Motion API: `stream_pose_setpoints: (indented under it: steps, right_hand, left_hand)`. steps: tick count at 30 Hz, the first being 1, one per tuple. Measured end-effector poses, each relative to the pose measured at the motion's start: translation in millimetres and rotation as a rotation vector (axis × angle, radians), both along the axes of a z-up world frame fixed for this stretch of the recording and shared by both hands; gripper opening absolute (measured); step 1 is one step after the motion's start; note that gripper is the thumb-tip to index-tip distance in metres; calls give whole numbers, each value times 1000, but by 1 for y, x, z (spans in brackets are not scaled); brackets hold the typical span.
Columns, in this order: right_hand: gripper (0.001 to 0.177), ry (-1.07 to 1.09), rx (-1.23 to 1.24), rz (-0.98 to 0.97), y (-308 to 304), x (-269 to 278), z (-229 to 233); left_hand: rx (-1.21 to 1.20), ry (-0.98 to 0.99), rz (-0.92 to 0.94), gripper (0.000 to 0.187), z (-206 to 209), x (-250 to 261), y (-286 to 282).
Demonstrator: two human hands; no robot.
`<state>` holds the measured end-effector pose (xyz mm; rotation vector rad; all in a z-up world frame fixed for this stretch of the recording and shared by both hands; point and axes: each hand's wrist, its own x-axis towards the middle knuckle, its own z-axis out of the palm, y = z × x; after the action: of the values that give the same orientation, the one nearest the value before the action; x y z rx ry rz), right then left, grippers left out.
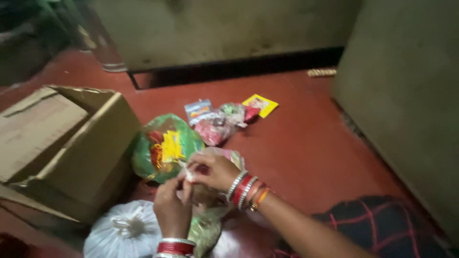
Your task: The person sorts items on the floor by opening various plastic bags containing items like small packets, powder, and small round objects, handling them one at a time and placing some items into a plastic bag.
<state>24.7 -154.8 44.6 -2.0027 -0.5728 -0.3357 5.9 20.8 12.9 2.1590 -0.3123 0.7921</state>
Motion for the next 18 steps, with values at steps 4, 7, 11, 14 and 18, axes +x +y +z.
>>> stream_pose_setpoints:
  steps: [4,7,11,14,18]
  right_hand:
    - [23,-323,-155,-75,8,-8,14]
    - [20,-166,-156,-77,14,-10,16]
    - [23,-51,-210,-121,11,-12,14]
    - [25,-78,-357,-276,16,-13,8]
    - [26,-86,-369,-278,15,-9,-6]
  left_hand:
    - [41,-69,-66,20,3,-2,0]
    - [18,34,-53,21,4,-2,1]
    - [31,9,-79,20,5,-4,1]
    - [65,58,-46,18,3,-6,-1]
    - [79,25,-66,17,1,-5,-2]
